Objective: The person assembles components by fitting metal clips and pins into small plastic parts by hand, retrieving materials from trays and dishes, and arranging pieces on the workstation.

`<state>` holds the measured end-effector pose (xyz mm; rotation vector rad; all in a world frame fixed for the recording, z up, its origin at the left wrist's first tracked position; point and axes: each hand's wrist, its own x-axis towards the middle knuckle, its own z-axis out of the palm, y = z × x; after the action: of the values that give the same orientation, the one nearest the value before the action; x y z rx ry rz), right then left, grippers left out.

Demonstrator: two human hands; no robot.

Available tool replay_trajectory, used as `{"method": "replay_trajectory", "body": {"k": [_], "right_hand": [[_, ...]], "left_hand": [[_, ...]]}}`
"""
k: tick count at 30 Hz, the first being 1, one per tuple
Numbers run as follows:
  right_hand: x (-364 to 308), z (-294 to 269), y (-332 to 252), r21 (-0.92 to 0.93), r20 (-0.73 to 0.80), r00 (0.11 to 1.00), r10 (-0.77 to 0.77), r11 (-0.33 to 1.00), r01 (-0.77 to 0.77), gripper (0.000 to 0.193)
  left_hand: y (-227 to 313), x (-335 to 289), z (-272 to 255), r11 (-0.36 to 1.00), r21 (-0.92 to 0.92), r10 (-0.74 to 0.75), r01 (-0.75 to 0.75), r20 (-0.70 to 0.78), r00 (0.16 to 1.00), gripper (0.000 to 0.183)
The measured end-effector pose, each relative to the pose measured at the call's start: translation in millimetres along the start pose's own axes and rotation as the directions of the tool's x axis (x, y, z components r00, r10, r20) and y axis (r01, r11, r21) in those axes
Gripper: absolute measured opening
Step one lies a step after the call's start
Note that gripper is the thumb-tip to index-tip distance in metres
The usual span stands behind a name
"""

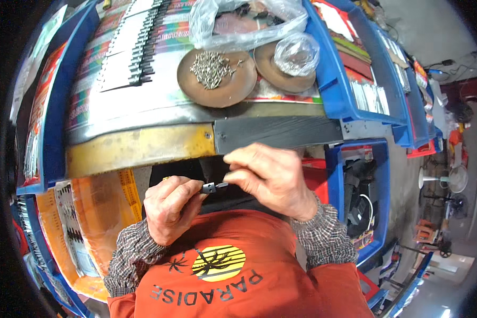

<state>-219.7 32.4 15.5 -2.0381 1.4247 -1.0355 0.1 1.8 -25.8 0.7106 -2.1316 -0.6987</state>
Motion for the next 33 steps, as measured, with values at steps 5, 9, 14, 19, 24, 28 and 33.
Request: {"method": "replay_trajectory", "body": {"k": [5,9,14,19,24,28,33], "right_hand": [[34,-17,13,-0.391,-0.213,0.966,-0.15,0.919,0.056,0.023],[54,-15,28,-0.462,-0.168,0.969,-0.183,0.883,0.086,0.027],[70,-13,34,-0.546,-0.097,0.977,-0.188,0.831,0.106,0.038],[79,-7,34,-0.593,-0.071,0.988,-0.138,0.802,0.069,0.047],[79,-7,34,-0.609,-0.052,0.99,-0.13,0.79,0.072,0.049],[79,-7,36,-0.617,-0.033,0.986,-0.163,0.779,0.108,0.048],[80,-12,35,-0.585,0.007,0.988,-0.156,0.8,0.13,0.044]], "left_hand": [[2,9,-12,0.998,0.025,-0.051,0.052,-0.049,0.998,0.023],[-1,13,-18,0.996,0.058,-0.059,0.064,-0.084,0.995,0.022],[1,13,-26,0.989,0.099,-0.105,0.111,-0.066,0.992,0.025],[-1,11,-28,0.985,0.103,-0.133,0.139,-0.066,0.989,0.025],[-4,8,-25,0.988,0.068,-0.131,0.139,-0.108,0.986,0.021],[-4,6,-25,0.985,0.077,-0.144,0.152,-0.101,0.984,0.021],[-2,8,-23,0.991,0.069,-0.11,0.118,-0.107,0.988,0.02]]}}
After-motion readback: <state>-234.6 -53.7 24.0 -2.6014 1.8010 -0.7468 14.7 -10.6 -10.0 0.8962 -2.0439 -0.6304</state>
